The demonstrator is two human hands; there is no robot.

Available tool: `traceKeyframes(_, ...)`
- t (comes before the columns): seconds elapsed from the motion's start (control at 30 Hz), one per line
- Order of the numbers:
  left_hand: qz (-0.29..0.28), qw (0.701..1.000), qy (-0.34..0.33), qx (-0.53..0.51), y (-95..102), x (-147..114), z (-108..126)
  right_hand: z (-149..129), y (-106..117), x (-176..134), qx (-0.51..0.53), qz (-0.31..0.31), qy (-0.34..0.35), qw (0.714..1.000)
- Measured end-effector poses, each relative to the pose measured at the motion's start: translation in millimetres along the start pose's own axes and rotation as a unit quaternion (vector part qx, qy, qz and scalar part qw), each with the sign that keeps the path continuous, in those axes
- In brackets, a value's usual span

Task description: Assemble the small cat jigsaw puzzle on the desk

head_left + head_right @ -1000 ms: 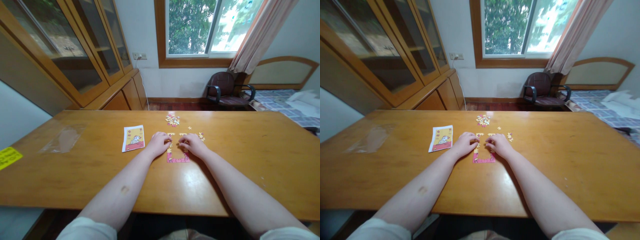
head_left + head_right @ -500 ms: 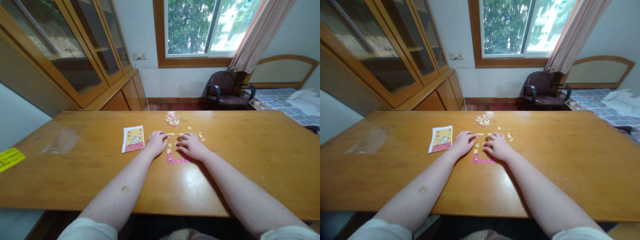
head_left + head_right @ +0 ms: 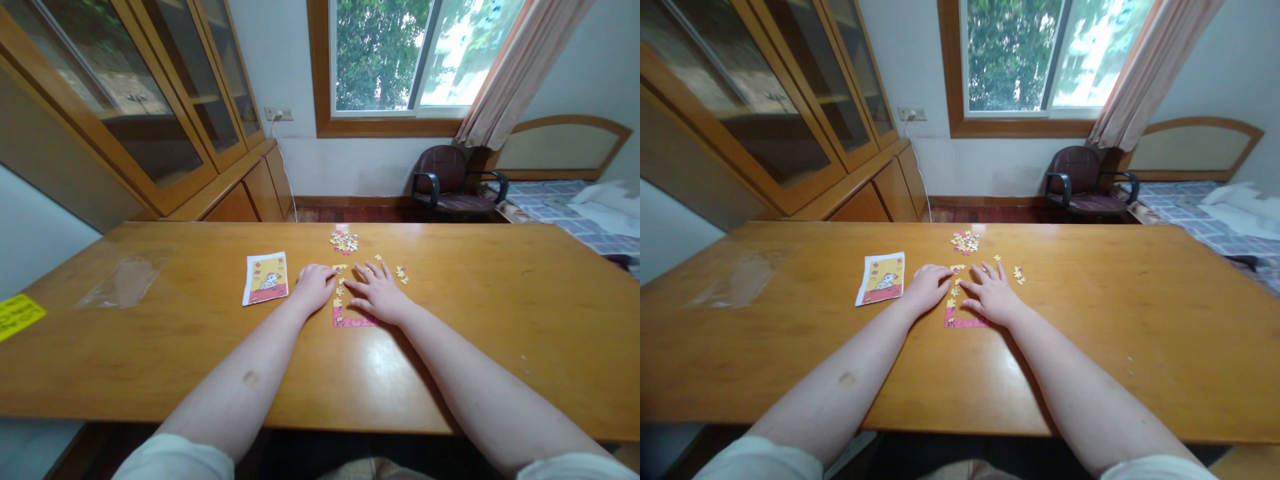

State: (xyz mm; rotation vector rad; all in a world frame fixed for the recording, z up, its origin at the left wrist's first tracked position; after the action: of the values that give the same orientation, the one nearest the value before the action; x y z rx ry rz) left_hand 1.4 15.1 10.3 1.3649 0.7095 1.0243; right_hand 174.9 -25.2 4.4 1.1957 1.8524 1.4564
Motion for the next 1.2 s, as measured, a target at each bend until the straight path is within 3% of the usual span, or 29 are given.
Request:
traceKeyframes(0.17, 0.028, 0.999, -0.026, -0.022, 4.9, -1, 3, 16, 13, 0, 0.016, 0.049, -0.055, 0.997)
traceKeyframes(0.27, 0.013, 0.999, -0.05, -0.014, 1.8, -2, 5, 25, 18, -1, 0.031, 0.058, -0.088, 0.994)
traceKeyframes(0.57, -0.02, 0.998, -0.043, -0.032, -3.8, 1, 4, 27, 16, -1, 0.025, 0.065, -0.097, 0.993)
traceKeyframes(0.63, -0.005, 0.999, -0.03, -0.041, -0.2, 0, 3, 35, 26, -4, -0.001, 0.094, -0.144, 0.985)
traceKeyframes(0.73, 0.023, 0.998, -0.036, -0.051, 6.0, -2, 5, 62, 47, -17, -0.052, 0.148, -0.282, 0.946)
traceKeyframes(0.87, -0.001, 0.996, -0.08, -0.048, 6.3, -4, 11, 93, 61, -32, -0.063, 0.147, -0.395, 0.904)
traceKeyframes(1.0, -0.029, 0.996, -0.076, -0.027, 2.3, -3, 10, 102, 54, -31, -0.052, 0.111, -0.407, 0.905)
traceKeyframes(1.2, -0.025, 0.998, -0.061, 0.003, 2.8, -2, 6, 102, 41, -23, -0.033, 0.067, -0.374, 0.924)
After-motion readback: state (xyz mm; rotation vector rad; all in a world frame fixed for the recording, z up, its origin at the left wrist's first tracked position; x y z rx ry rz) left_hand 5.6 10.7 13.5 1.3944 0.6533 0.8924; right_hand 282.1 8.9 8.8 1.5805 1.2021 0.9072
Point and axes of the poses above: each hand's wrist, its own x-axis towards the middle knuckle, its own y-axis out of the back of the hand, z = x × y, the point moved 4 cm from there along x, towards the middle knuckle, and after that the axes turned 12 degrees about x, right-handed, at the moved point
